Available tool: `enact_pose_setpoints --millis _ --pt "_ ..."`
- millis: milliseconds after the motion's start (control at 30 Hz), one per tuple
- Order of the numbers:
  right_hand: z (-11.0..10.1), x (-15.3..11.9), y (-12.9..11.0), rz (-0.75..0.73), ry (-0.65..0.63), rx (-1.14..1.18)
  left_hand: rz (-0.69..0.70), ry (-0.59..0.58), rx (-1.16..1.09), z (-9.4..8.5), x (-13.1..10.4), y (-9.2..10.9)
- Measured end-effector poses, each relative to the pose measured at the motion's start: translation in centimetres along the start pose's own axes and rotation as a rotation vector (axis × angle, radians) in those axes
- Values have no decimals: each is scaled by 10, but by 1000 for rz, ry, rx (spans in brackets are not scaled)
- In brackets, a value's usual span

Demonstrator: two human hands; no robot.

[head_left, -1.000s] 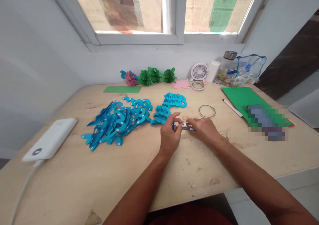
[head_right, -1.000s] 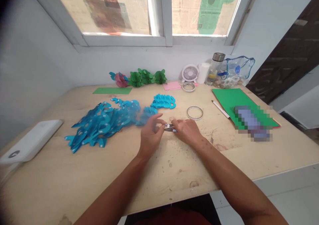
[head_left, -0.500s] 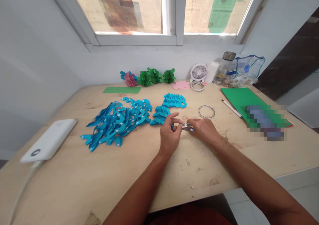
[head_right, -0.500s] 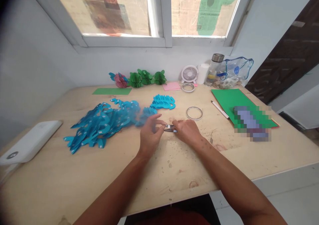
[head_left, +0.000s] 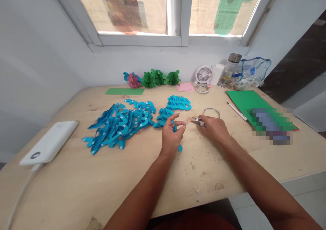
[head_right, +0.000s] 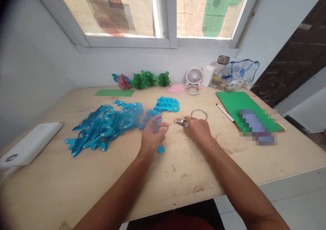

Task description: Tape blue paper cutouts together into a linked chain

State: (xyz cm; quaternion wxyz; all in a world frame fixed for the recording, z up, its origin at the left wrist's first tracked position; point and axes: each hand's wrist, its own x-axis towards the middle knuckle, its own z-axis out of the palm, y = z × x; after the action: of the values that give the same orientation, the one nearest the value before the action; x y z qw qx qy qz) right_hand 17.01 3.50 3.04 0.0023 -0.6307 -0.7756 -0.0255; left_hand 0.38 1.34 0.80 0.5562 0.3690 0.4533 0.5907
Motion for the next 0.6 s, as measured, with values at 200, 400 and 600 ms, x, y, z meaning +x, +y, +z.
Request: enact_pose_setpoints --millis 200,400,600 --pt "3 7 26 212 59 32 -111 2 -126 -1 -1 4" --pt "9 10 45 302 44 19 -131 -3 -191 -1 -2 5" --pt "8 12 50 328 -37 53 -122 -2 -192 -1 -2 3"
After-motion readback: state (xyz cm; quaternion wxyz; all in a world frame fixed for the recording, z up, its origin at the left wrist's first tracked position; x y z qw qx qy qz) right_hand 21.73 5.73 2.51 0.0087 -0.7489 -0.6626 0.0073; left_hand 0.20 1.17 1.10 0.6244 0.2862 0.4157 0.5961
